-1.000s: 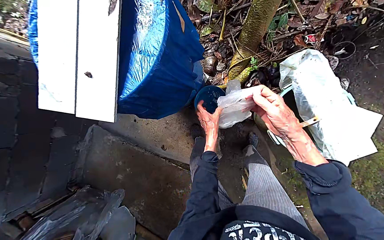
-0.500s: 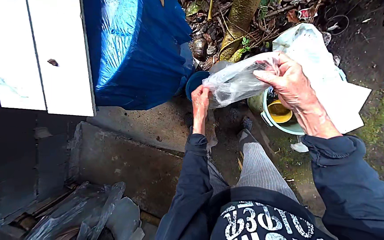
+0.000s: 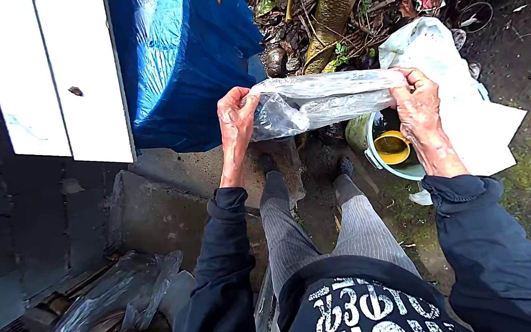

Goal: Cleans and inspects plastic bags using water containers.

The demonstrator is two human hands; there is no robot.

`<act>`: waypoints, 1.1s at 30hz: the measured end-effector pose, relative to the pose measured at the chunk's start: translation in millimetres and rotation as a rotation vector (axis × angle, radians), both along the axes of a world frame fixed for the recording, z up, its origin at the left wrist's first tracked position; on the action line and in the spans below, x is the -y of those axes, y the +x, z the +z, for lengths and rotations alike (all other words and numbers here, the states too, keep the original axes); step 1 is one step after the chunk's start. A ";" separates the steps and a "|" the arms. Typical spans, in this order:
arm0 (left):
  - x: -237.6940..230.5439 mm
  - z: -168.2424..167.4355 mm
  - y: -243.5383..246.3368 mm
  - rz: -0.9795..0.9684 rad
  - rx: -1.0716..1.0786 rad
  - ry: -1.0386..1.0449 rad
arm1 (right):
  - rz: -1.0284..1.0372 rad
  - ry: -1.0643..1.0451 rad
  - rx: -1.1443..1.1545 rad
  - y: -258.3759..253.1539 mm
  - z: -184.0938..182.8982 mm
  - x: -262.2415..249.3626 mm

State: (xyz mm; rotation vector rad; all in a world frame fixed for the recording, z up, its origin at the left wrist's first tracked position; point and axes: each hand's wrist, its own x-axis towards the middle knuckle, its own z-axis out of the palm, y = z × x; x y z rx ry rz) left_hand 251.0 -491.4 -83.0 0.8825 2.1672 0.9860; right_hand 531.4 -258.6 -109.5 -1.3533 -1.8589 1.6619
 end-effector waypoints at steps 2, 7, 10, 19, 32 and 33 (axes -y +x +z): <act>7.4 2.7 -0.9 -0.035 -0.064 -0.083 | 0.004 -0.148 -0.098 8.0 -5.2 1.7; 20.6 -0.4 4.6 0.203 0.429 0.194 | -0.029 -0.364 -0.217 -4.7 0.0 16.6; 7.2 -3.3 17.0 0.433 0.735 0.397 | -0.021 -0.357 -0.126 -19.6 5.5 32.6; -1.0 -13.3 24.1 0.472 0.751 0.061 | 0.162 -0.182 -0.138 -39.1 7.6 29.9; 55.6 -68.9 -5.8 0.435 0.247 -0.236 | -0.169 -0.370 -0.315 -42.8 -6.7 24.8; 53.2 -67.9 -3.6 0.598 0.531 -0.122 | -0.156 -0.373 -0.299 -40.6 -6.9 24.6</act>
